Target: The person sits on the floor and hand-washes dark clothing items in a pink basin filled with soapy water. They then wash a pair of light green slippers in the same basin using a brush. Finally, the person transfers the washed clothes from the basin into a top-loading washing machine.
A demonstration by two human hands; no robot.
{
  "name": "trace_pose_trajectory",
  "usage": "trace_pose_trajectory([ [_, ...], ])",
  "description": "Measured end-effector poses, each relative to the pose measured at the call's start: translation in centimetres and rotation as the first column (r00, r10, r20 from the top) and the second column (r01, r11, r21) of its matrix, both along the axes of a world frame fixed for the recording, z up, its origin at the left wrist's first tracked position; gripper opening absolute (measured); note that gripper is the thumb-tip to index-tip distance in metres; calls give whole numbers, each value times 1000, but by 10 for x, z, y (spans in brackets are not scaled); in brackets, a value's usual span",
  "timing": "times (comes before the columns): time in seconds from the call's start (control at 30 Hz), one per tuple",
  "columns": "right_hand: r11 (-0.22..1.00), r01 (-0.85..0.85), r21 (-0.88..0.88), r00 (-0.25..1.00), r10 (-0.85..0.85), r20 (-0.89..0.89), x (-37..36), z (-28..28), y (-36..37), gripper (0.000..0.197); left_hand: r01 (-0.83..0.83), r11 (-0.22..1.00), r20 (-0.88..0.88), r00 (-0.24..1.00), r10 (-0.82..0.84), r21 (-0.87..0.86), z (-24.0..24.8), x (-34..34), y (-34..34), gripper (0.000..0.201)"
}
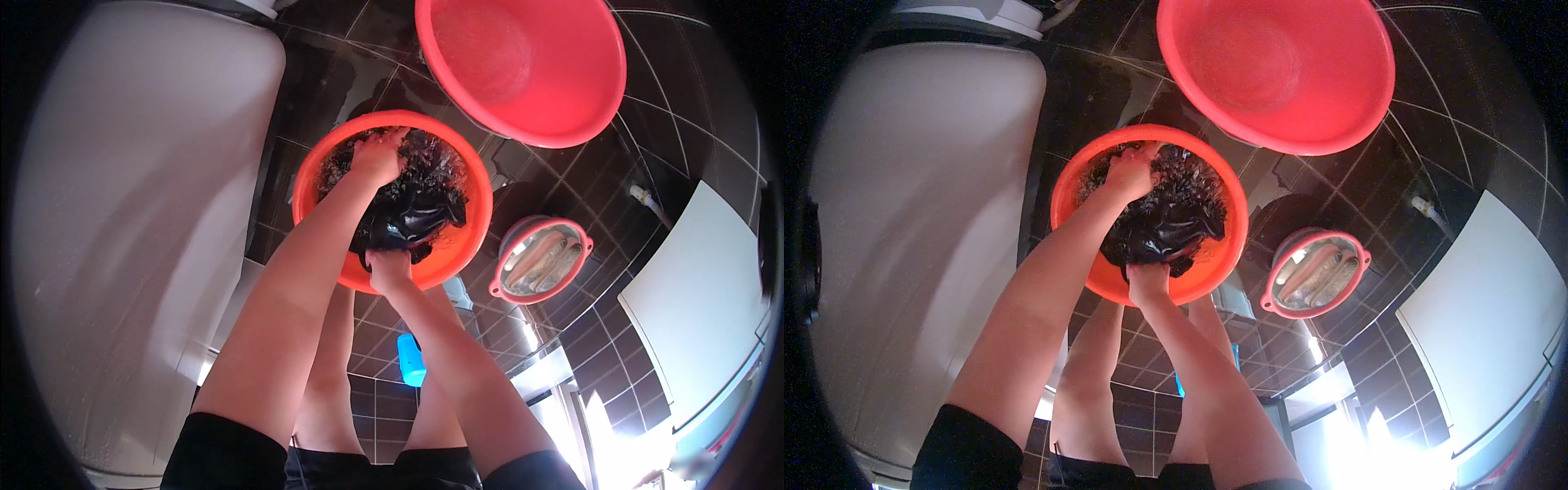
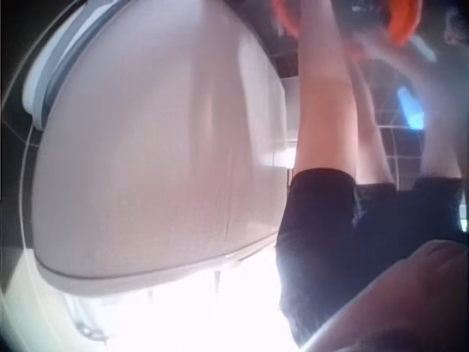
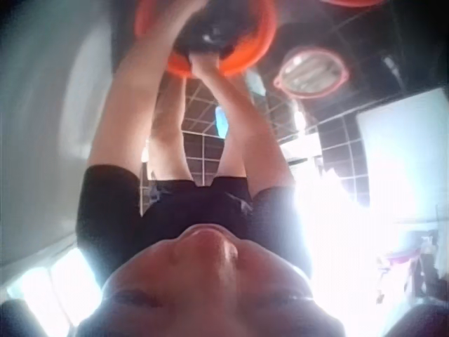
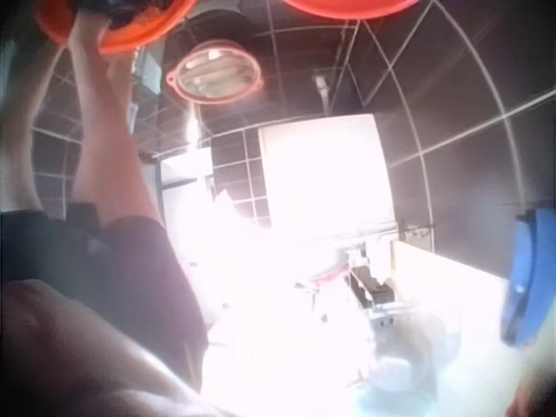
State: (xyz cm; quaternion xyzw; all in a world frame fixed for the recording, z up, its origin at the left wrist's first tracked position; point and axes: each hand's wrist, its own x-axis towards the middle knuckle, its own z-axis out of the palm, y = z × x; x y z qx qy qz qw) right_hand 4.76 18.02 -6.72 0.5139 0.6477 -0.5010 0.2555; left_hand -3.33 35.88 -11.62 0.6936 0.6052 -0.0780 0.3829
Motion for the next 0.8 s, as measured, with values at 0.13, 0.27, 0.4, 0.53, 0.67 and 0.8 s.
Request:
trace_pose_trajectory([
  [0.13, 992, 125, 3, 991, -125, -43, 9, -50, -8, 18, 228, 917, -246, 916, -316, -328, 12, 9, 24, 73],
  [0.27, 902, 250, 353, 967, -247, -56, 29, -80, -52, 59, 212, 927, -283, 910, -303, -310, 26, 39, 11, 53],
  [0.4, 924, 141, -356, 972, -197, -126, 27, 13, 3, 56, 232, 971, -212, 947, -240, -65, 48, 2, -41, 43],
  [0.53, 330, 774, -540, 386, -923, -11, 69, 70, 31, 51, 139, 986, -143, 978, -152, -94, 107, -3, -54, 37],
  [0.67, 79, 976, -204, 41, -982, -183, 73, 98, 72, 53, 135, 987, -42, 989, -139, -91, 168, 7, -73, 30],
  [0.8, 232, 969, 83, 244, -858, -452, 82, 28, 68, 80, 112, 991, 105, 987, -119, 70, 240, 9, -89, 28],
])
